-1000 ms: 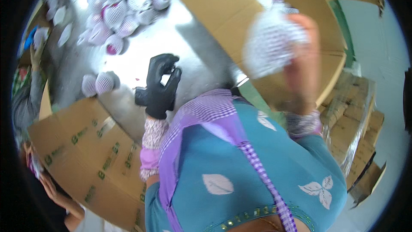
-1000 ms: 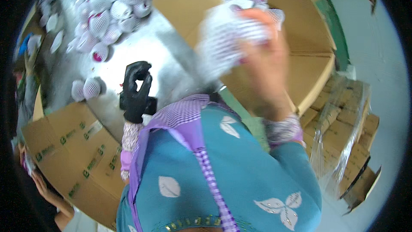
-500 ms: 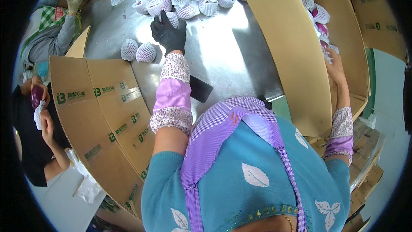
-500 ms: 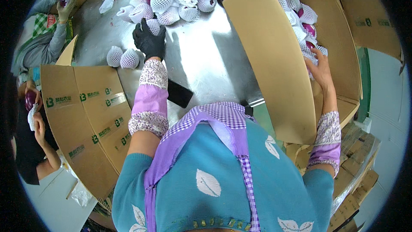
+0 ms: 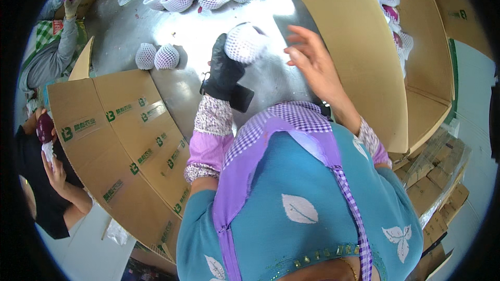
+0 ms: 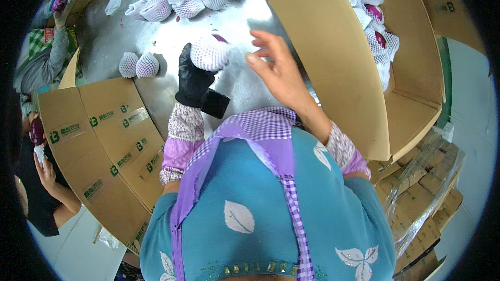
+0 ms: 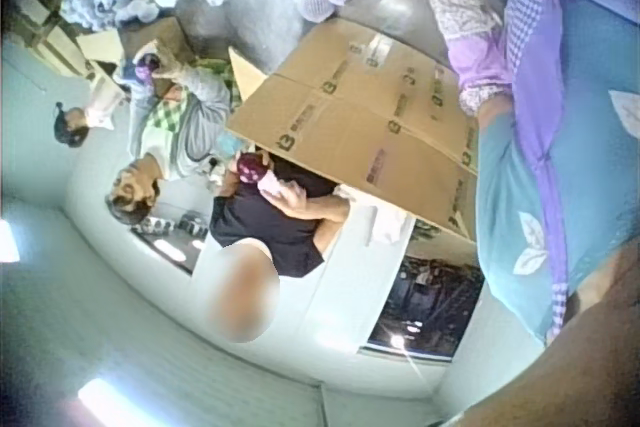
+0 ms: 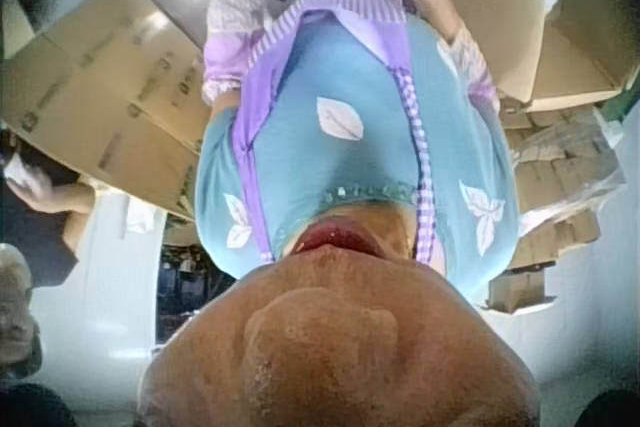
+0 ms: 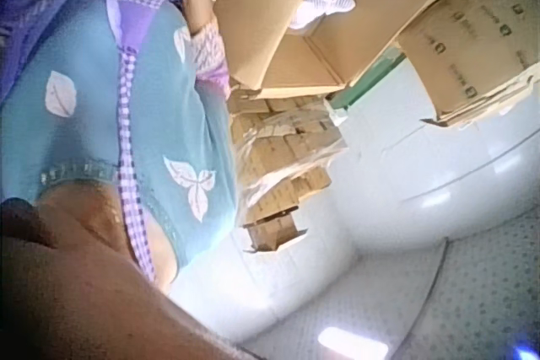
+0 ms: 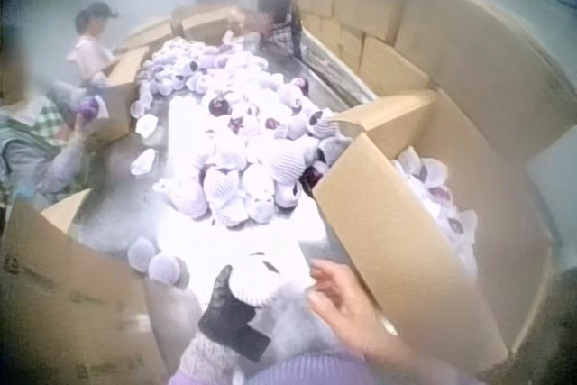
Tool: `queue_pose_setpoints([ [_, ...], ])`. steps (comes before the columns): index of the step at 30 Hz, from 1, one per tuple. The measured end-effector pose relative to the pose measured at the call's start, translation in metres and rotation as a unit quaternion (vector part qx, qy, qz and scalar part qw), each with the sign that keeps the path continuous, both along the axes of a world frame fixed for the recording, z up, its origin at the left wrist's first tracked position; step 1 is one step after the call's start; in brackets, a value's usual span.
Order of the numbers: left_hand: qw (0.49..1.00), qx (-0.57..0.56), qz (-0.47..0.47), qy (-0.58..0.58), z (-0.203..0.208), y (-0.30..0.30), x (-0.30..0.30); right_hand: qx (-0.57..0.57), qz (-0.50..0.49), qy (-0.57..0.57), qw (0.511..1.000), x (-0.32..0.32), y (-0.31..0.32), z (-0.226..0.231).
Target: The person packs purple fruits into protective foam mesh sleeves and then places the sleeved fruits into a cardboard box.
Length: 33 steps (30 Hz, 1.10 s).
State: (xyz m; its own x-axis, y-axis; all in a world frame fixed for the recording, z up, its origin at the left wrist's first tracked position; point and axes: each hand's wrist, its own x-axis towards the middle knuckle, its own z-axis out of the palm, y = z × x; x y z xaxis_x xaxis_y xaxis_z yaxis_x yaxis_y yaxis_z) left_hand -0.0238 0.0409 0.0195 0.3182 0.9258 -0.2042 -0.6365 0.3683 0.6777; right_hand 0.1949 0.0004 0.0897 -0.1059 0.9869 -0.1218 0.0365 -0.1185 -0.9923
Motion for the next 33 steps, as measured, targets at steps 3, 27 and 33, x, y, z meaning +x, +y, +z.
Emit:
queue_pose_setpoints([
  [3, 0.996, -0.034, -0.061, -0.06, -0.001, -0.013, 0.019, -0.014, 0.016, 0.041, 0.999, -0.011, 0.011, -0.024],
  [27, 0.999, 0.017, -0.019, -0.042, -0.002, -0.031, 0.031, -0.194, -0.077, 0.272, 0.939, -0.009, 0.021, -0.041],
  [33, 0.965, 0.089, -0.168, 0.18, 0.029, -0.016, 0.023, -0.002, -0.146, 0.075, 0.986, -0.011, 0.023, -0.047],
])
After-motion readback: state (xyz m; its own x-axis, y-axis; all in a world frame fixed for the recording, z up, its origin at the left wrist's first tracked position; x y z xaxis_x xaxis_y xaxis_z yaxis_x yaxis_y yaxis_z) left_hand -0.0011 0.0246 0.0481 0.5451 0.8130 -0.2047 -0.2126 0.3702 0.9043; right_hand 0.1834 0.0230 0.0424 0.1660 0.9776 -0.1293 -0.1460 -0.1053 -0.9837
